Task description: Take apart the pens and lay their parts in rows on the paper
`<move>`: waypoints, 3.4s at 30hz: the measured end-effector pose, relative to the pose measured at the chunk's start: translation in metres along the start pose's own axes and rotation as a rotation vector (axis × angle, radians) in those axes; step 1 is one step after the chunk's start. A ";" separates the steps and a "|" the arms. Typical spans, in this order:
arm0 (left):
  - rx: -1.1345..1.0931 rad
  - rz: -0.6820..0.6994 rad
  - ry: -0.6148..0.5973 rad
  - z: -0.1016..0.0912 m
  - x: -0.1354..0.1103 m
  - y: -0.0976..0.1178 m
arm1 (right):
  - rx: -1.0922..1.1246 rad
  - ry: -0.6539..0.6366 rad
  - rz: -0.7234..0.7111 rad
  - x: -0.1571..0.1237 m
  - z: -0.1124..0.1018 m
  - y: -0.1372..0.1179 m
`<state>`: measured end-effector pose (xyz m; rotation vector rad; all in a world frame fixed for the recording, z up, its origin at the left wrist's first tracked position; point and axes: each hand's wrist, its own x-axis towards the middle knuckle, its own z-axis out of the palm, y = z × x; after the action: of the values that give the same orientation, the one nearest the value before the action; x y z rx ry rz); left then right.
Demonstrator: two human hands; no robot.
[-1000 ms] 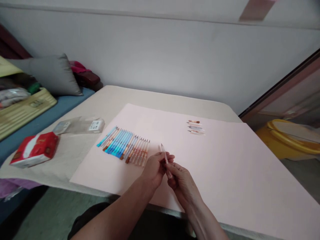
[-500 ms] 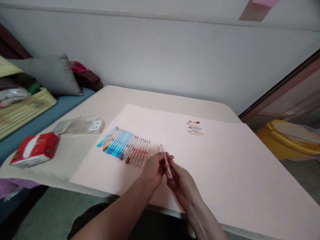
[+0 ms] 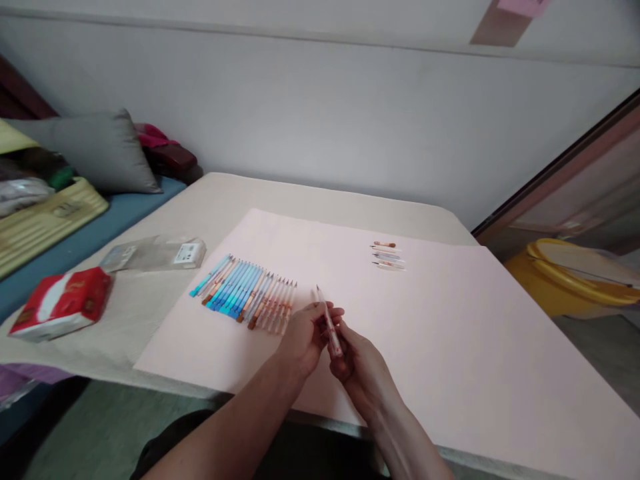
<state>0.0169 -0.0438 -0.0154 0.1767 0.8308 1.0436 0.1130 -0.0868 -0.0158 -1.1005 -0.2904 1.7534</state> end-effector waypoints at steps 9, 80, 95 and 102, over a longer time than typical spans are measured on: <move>-0.022 0.029 0.005 0.000 0.003 0.008 | 0.017 -0.073 0.017 0.000 -0.002 0.000; -0.183 0.172 0.089 -0.007 0.012 0.014 | -0.553 0.249 -0.559 -0.005 -0.009 -0.012; -0.197 0.208 0.126 -0.008 0.015 0.025 | -0.483 0.251 -0.569 -0.007 -0.015 -0.023; -0.197 0.229 0.140 -0.014 0.016 0.036 | -0.605 0.277 -0.606 0.000 -0.025 -0.032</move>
<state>-0.0133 -0.0156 -0.0155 0.0318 0.8414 1.3588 0.1528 -0.0787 -0.0098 -1.4657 -0.9158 0.9729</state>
